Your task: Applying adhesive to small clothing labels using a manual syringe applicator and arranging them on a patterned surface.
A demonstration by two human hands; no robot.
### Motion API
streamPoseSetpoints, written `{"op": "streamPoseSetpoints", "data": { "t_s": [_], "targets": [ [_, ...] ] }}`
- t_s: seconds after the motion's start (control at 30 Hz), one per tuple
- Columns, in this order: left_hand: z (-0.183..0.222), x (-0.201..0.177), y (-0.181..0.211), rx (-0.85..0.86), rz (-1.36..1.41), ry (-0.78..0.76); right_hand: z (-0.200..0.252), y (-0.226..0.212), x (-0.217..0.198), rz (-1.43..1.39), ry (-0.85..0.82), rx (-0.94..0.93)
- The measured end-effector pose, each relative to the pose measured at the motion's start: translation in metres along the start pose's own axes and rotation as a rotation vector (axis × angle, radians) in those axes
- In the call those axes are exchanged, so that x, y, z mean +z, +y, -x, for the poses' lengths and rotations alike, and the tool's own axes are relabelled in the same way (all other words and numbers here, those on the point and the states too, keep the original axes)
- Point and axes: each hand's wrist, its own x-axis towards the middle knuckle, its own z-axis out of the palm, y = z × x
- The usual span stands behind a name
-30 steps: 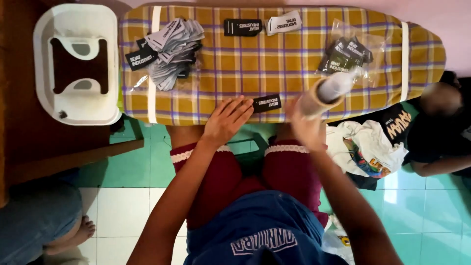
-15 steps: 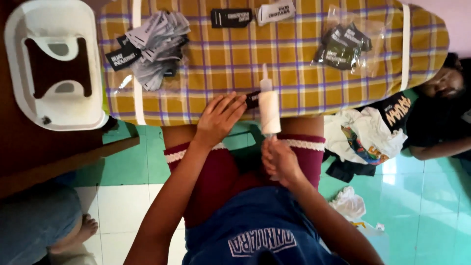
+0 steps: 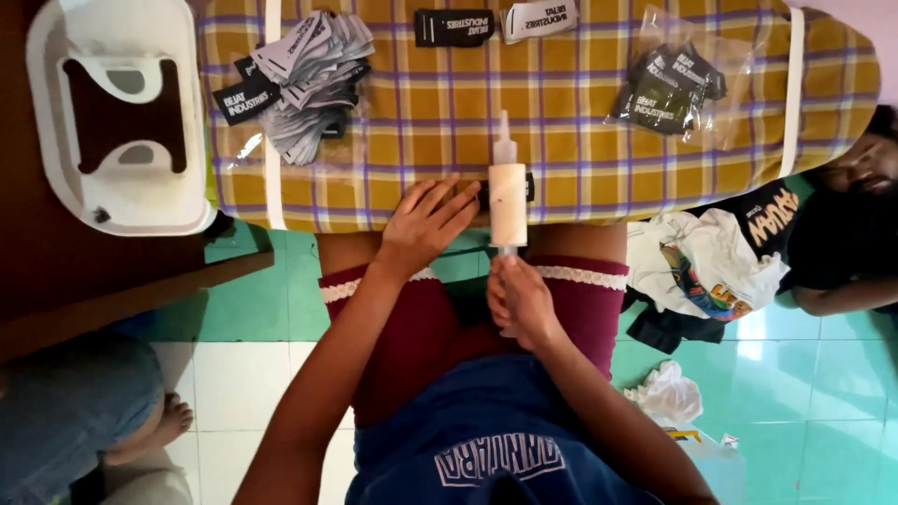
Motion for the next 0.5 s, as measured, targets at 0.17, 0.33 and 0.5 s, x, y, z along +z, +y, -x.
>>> {"op": "streamPoseSetpoints", "data": {
  "t_s": [0.17,0.33,0.5],
  "targets": [
    [0.002,0.005,-0.001,-0.004,-0.026,-0.012,0.003,-0.006,-0.028,0.082,0.178,-0.107],
    [-0.001,-0.002,-0.001,-0.018,-0.035,-0.043,0.009,-0.008,-0.018,0.258,0.183,-0.218],
    [0.003,-0.001,0.002,-0.011,-0.039,-0.03,0.01,0.001,0.004,0.177,0.03,-0.108]
  ]
}}
